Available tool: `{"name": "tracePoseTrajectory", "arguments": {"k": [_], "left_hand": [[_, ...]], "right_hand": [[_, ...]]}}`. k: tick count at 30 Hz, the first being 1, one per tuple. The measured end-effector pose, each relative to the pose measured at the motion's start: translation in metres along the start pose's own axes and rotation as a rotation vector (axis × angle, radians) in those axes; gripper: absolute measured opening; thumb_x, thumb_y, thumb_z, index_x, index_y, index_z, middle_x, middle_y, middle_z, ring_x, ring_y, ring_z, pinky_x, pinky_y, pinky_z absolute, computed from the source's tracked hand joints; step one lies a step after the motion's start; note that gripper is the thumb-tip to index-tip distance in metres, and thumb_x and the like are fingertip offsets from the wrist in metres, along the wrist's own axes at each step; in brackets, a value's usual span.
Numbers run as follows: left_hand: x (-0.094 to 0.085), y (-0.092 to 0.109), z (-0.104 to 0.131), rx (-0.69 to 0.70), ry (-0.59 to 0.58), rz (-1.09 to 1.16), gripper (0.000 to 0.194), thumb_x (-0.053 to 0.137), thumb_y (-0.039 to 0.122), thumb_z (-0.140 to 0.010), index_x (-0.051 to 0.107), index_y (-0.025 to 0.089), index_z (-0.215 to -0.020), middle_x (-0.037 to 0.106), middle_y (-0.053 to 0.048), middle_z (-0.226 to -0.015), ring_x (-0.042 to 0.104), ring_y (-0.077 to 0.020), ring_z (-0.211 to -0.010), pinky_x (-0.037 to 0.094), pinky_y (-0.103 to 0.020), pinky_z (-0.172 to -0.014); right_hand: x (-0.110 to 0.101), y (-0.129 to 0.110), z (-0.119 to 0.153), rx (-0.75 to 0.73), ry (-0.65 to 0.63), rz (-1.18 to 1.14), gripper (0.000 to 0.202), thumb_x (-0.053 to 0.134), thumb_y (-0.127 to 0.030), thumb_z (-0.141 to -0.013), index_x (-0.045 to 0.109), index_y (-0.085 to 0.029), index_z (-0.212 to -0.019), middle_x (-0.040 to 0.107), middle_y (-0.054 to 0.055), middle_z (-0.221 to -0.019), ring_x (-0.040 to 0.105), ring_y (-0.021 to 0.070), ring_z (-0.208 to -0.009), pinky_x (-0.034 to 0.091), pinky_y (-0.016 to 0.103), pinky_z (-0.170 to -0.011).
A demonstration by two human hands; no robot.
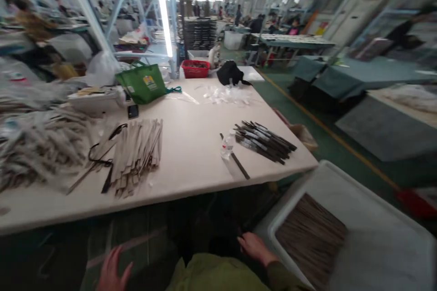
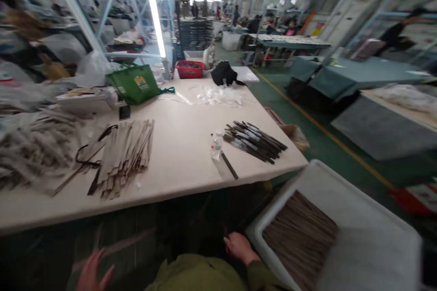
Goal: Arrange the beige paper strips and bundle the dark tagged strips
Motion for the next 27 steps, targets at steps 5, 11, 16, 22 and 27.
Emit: {"name": "tracePoseTrajectory", "arguments": {"k": [5, 11, 16, 22, 27], "left_hand": [[-0.001, 0.12, -0.165, 0.528, -0.025, -0.059, 0.068, 0.034, 0.054, -0.094, 0.043, 0.009, -0.145, 0.04, -0.022, -0.156, 0.04, -0.0341, -0.147, 0.032, -0.048, -0.125], [0.046, 0.249, -0.237, 0.705, -0.04, -0.052, 0.066, 0.04, 0.05, -0.098, 0.043, 0.008, -0.148, 0.034, -0.023, -0.161, 0.034, -0.0346, -0.149, 0.031, -0.05, -0.122], [0.087, 0.29, -0.248, 0.619, -0.095, -0.085, 0.065, 0.041, 0.049, -0.1, 0.041, 0.007, -0.15, 0.031, -0.024, -0.162, 0.031, -0.0366, -0.15, 0.028, -0.057, -0.12], [0.113, 0.284, -0.239, 0.568, -0.129, -0.196, 0.063, 0.037, 0.045, -0.102, 0.039, 0.008, -0.152, 0.033, -0.021, -0.163, 0.026, -0.0315, -0.153, 0.016, -0.057, -0.126], [0.125, 0.276, -0.24, 0.554, -0.13, -0.3, 0.061, 0.038, 0.043, -0.102, 0.04, 0.01, -0.153, 0.035, -0.017, -0.164, 0.027, -0.0292, -0.153, 0.016, -0.053, -0.127]], "right_hand": [[0.017, -0.06, 0.018, -0.011, 0.098, -0.168, 0.03, 0.055, -0.038, -0.08, 0.076, -0.017, -0.081, 0.07, 0.007, -0.074, 0.062, 0.0205, -0.073, 0.041, 0.03, -0.07], [0.009, -0.116, 0.055, -0.146, 0.063, -0.491, 0.03, 0.061, -0.036, -0.075, 0.079, -0.019, -0.092, 0.067, -0.001, -0.072, 0.057, 0.0137, -0.067, 0.038, 0.023, -0.061], [-0.021, -0.045, 0.126, 0.103, 0.58, -0.853, 0.04, 0.051, -0.054, -0.084, 0.068, -0.018, -0.078, 0.066, 0.006, -0.076, 0.066, 0.0216, -0.081, 0.052, 0.033, -0.079], [0.039, 0.092, 0.201, 0.745, 0.846, -0.901, 0.035, 0.064, -0.06, -0.04, 0.06, -0.03, -0.057, 0.066, 0.014, -0.07, 0.068, 0.0506, -0.093, 0.049, 0.065, -0.097], [-0.017, 0.082, 0.122, 0.569, 1.058, -0.503, 0.078, 0.059, -0.07, -0.055, 0.061, -0.021, -0.116, 0.06, 0.024, -0.134, 0.052, 0.0446, -0.134, 0.04, 0.059, -0.117]]}}
Point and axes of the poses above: each hand's wrist, its own z-axis away from the middle knuckle, its own x-axis out of the palm, y = z × x, the point moved 4 cm from there along -z, towards the middle knuckle
